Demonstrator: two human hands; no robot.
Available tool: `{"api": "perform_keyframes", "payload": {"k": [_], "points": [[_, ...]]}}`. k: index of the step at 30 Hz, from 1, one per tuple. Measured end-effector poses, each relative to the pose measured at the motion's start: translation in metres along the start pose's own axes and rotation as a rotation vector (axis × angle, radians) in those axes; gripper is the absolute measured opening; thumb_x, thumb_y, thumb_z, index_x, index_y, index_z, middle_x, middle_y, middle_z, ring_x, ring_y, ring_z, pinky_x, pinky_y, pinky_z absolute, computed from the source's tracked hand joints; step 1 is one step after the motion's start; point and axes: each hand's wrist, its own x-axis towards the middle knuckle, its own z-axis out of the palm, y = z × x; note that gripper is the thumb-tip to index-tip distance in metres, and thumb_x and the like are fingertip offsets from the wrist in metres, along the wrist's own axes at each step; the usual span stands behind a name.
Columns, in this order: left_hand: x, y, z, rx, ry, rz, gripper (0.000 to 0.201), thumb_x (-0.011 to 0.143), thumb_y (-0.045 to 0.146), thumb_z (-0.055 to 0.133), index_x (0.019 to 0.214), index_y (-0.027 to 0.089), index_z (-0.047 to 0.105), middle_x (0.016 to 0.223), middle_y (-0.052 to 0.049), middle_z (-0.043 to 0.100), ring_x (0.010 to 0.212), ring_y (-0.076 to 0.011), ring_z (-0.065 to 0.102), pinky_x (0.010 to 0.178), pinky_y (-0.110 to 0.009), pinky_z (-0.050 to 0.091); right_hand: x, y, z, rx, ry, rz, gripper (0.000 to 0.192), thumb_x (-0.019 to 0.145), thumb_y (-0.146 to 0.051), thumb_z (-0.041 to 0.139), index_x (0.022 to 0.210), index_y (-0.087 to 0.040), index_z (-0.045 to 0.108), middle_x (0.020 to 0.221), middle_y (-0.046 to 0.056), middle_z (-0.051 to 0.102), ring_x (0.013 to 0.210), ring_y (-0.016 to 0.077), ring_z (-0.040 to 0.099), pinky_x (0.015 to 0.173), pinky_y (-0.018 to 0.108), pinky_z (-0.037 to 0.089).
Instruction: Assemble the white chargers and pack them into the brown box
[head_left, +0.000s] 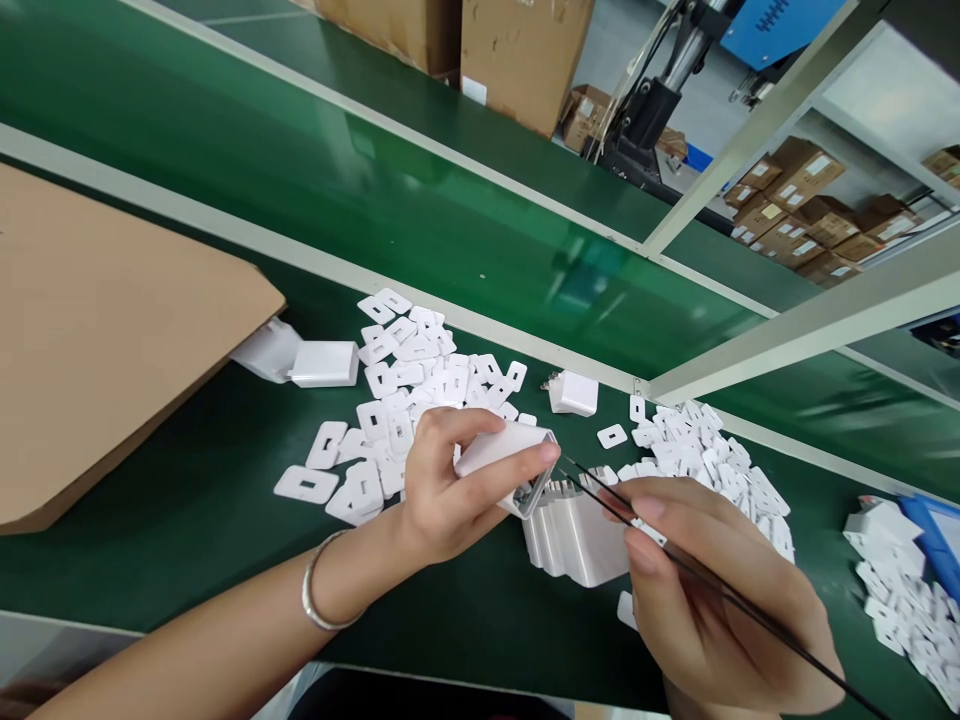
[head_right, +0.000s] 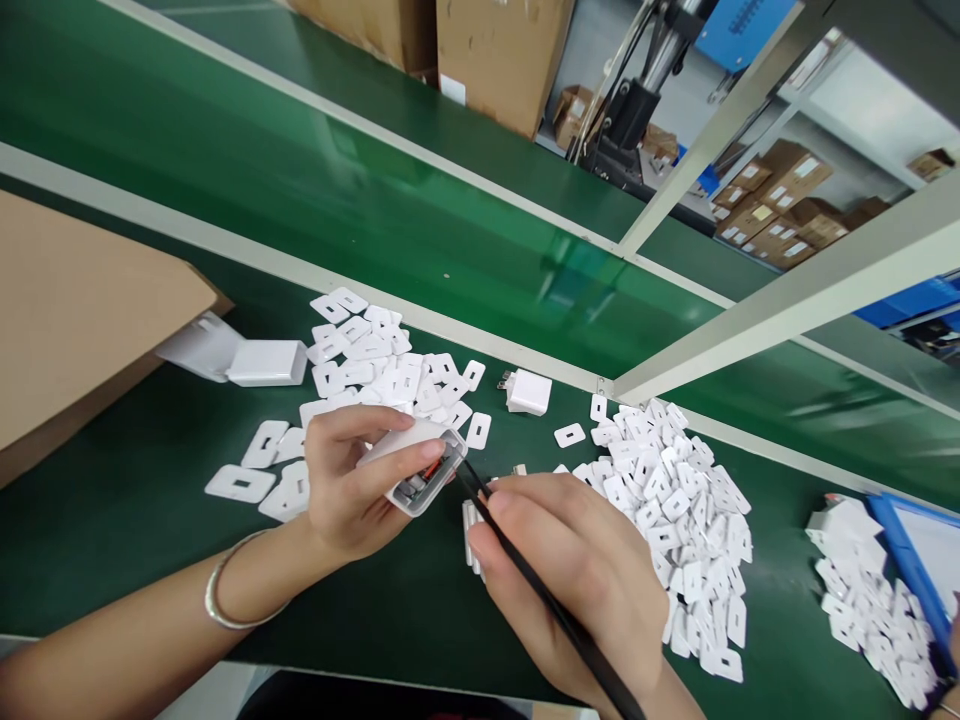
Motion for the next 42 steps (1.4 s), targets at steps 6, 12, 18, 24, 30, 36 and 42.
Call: {"api": "perform_keyframes", "payload": {"k": [6, 12, 18, 24, 30, 36, 42], "points": [[0.000, 0.001, 0.001, 0.011, -0.004, -0.006, 0.047, 0.092, 0.006, 0.069, 0.132, 0.032, 0.067, 0.107, -0.005, 0.052, 0.088, -0.0170, 0.056, 0.069, -0.027, 0.049, 0.000, -0.002, 0.015, 0.040, 0.156, 0.034, 0.039, 0.094, -0.005, 0.069, 0.130, -0.020, 0.067, 0.099, 0.008, 0.080, 0.081, 0.0250, 0.078, 0.067, 0.040, 0.069], [0.001, 0.002, 0.002, 0.009, 0.003, -0.021, 0.044, 0.091, 0.007, 0.071, 0.127, 0.032, 0.072, 0.106, -0.004, 0.051, 0.090, -0.0167, 0.056, 0.068, -0.026, 0.048, 0.001, -0.002, 0.011, 0.051, 0.131, 0.028, 0.037, 0.093, -0.007, 0.072, 0.127, -0.020, 0.069, 0.098, 0.007, 0.080, 0.079, 0.0248, 0.078, 0.069, 0.040, 0.069], [0.001, 0.001, 0.001, -0.009, 0.010, -0.005, 0.032, 0.090, 0.004, 0.072, 0.114, 0.025, 0.074, 0.107, -0.005, 0.050, 0.089, -0.0171, 0.053, 0.066, -0.027, 0.045, 0.002, -0.003, 0.012, 0.024, 0.163, 0.018, 0.038, 0.092, -0.004, 0.070, 0.127, -0.018, 0.070, 0.100, 0.008, 0.080, 0.083, 0.0248, 0.078, 0.071, 0.041, 0.069], [0.001, 0.001, 0.002, -0.004, 0.019, -0.006, 0.032, 0.091, 0.007, 0.072, 0.116, 0.027, 0.074, 0.106, -0.004, 0.051, 0.089, -0.0165, 0.054, 0.067, -0.027, 0.045, -0.001, -0.001, 0.007, 0.023, 0.084, 0.030, 0.040, 0.092, -0.004, 0.072, 0.130, -0.018, 0.068, 0.103, 0.009, 0.080, 0.084, 0.0250, 0.079, 0.072, 0.041, 0.069], [0.000, 0.000, 0.002, -0.005, 0.021, -0.014, 0.039, 0.092, 0.009, 0.072, 0.124, 0.031, 0.072, 0.105, -0.004, 0.052, 0.088, -0.0159, 0.055, 0.067, -0.026, 0.046, -0.001, -0.001, 0.008, 0.046, 0.110, 0.045, 0.041, 0.092, -0.005, 0.072, 0.130, -0.020, 0.069, 0.102, 0.008, 0.080, 0.082, 0.0250, 0.079, 0.071, 0.041, 0.069], [0.000, 0.001, 0.002, -0.006, 0.017, -0.012, 0.040, 0.092, 0.010, 0.072, 0.125, 0.032, 0.071, 0.105, -0.004, 0.053, 0.088, -0.0163, 0.056, 0.067, -0.027, 0.046, -0.001, 0.000, 0.007, 0.043, 0.089, 0.052, 0.043, 0.093, -0.006, 0.071, 0.132, -0.022, 0.068, 0.101, 0.008, 0.080, 0.080, 0.0260, 0.079, 0.067, 0.042, 0.070], [0.002, 0.001, 0.001, -0.011, 0.010, -0.011, 0.029, 0.092, 0.011, 0.073, 0.116, 0.029, 0.073, 0.104, -0.004, 0.053, 0.087, -0.0165, 0.056, 0.067, -0.027, 0.046, -0.001, 0.001, 0.006, 0.039, 0.096, 0.053, 0.043, 0.093, -0.006, 0.071, 0.132, -0.022, 0.067, 0.101, 0.007, 0.080, 0.082, 0.0251, 0.079, 0.067, 0.041, 0.069]]}}
